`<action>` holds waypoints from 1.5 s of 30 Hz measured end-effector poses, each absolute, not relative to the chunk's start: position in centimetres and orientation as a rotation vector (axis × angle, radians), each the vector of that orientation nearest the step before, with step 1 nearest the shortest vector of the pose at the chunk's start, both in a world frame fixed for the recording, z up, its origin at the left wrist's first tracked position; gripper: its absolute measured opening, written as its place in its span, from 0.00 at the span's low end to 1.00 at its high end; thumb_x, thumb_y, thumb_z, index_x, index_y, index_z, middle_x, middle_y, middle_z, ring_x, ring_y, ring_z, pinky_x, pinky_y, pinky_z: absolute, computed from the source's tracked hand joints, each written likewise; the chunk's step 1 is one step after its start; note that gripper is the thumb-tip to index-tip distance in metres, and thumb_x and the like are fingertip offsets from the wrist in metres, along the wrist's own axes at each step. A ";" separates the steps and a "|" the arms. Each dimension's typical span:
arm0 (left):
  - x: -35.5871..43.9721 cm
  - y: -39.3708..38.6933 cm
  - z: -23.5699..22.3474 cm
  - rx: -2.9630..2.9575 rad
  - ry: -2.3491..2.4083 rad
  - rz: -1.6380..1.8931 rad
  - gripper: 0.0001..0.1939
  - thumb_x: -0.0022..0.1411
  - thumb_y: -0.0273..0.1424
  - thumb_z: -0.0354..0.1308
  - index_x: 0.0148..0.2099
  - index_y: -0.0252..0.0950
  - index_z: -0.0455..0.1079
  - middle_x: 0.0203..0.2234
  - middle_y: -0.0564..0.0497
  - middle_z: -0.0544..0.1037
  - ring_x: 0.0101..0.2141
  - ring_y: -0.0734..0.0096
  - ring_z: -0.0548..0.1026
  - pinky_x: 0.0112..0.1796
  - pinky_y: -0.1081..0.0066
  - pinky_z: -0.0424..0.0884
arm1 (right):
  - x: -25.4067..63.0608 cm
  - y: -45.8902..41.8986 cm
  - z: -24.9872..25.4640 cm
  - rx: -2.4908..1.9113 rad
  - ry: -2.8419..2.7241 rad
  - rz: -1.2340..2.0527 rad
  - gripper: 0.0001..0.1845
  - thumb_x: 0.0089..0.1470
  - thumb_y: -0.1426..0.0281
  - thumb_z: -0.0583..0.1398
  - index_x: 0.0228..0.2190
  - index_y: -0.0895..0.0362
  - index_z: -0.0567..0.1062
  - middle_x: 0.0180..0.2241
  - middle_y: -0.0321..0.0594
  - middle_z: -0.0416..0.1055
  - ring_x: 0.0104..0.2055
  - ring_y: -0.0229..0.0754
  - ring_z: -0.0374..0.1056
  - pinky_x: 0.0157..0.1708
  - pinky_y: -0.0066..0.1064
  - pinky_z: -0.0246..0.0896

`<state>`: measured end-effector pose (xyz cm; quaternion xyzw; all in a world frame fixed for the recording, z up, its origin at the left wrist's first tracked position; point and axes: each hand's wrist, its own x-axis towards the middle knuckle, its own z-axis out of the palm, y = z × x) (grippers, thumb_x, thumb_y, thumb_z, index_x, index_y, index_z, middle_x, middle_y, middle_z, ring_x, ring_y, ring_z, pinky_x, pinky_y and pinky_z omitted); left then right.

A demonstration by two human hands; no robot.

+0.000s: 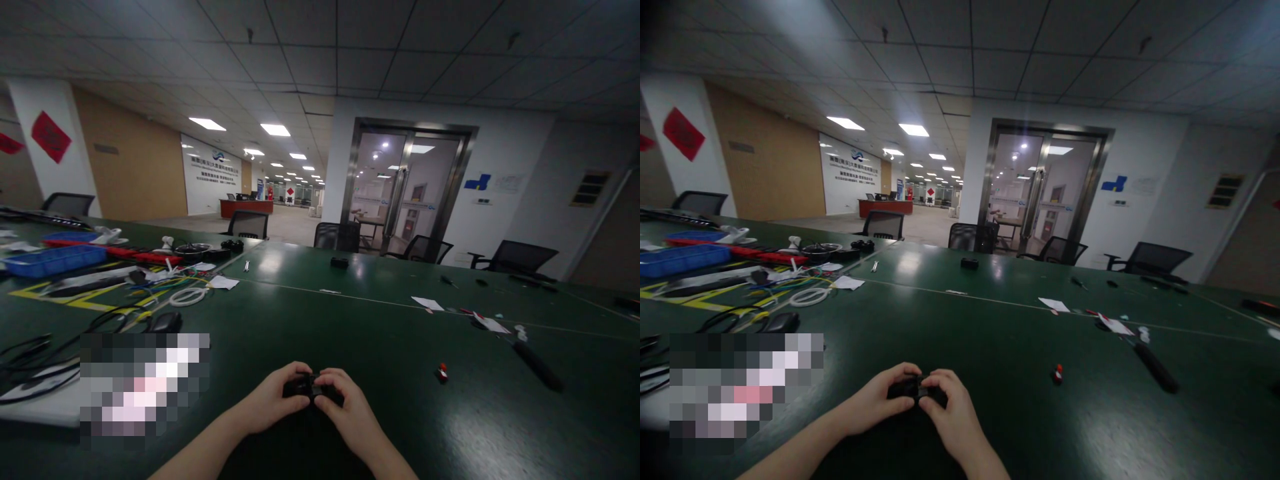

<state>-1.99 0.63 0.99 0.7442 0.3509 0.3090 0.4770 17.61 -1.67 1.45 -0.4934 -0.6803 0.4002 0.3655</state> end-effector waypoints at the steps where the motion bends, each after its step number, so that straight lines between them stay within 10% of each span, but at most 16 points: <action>1: -2.0 0.6 1.0 1.817 0.868 0.753 0.19 0.55 0.28 0.58 0.50 0.38 0.61 0.43 0.51 0.72 0.45 0.64 0.70 0.47 0.66 0.65 | 17.6 -1.7 1.5 -1.276 -1.743 1.031 0.11 0.47 0.69 0.58 0.35 0.48 0.75 0.47 0.35 0.65 0.51 0.47 0.61 0.49 0.40 0.56; 45: -2.3 0.6 1.1 1.828 0.969 0.711 0.19 0.55 0.29 0.58 0.50 0.38 0.61 0.44 0.51 0.73 0.45 0.64 0.70 0.46 0.67 0.63 | 20.0 0.1 1.2 -1.181 -1.250 0.746 0.23 0.47 0.55 0.59 0.43 0.55 0.70 0.40 0.41 0.72 0.43 0.46 0.67 0.41 0.36 0.62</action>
